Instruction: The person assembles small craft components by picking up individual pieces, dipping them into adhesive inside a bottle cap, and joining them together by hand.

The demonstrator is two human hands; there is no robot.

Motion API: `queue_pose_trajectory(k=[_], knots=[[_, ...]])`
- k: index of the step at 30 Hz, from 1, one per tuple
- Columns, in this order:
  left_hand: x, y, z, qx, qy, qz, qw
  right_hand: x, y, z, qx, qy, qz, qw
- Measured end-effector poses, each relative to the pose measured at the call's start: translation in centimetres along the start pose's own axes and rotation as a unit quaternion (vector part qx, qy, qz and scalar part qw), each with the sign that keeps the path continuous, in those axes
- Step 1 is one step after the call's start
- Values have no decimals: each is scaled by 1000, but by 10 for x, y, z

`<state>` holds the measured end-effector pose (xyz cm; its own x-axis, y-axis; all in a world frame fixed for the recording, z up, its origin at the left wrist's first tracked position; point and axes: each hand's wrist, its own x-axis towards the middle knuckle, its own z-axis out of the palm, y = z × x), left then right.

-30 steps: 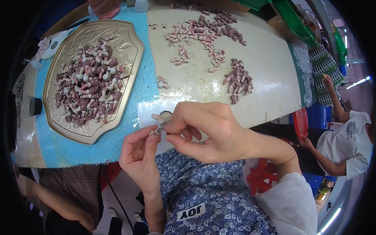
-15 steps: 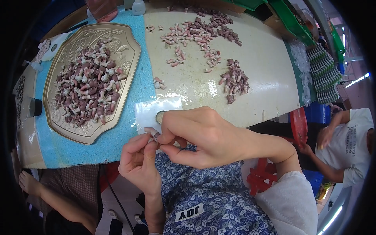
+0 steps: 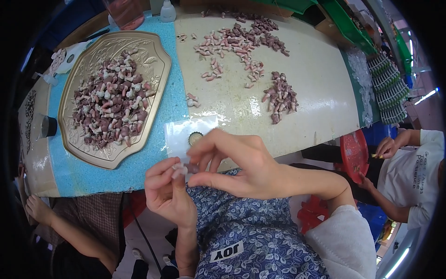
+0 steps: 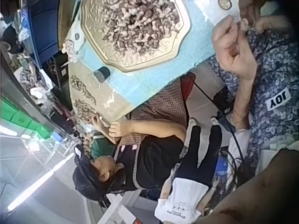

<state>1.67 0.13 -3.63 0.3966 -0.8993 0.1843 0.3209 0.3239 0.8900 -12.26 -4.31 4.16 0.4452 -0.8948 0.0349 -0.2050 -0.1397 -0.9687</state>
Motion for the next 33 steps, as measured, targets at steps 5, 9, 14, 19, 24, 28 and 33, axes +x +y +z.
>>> queue_pose_trajectory(k=[5, 9, 14, 19, 24, 28, 33], knots=[[0, 3, -12, -31, -78, 0, 996, -3, 2, -4, -40, -15, -54, 998], [12, 14, -12, -59, -81, -110, 989, -6, -1, -4, -76, -3, -87, 993], [21, 19, -17, -88, -197, -197, 956, -8, -1, -4, -67, 20, -113, 991], [18, 21, -15, -66, -199, -183, 960, -13, 3, -7, -48, 26, -116, 992], [13, 23, -11, -31, -191, -164, 967, -15, 3, -8, -68, 7, -134, 989], [15, 23, -15, -25, -191, -155, 969, -14, 5, -10, -73, -1, -139, 988], [18, 25, -12, 37, -224, -36, 973, -14, -4, -20, -29, -88, 106, 990]])
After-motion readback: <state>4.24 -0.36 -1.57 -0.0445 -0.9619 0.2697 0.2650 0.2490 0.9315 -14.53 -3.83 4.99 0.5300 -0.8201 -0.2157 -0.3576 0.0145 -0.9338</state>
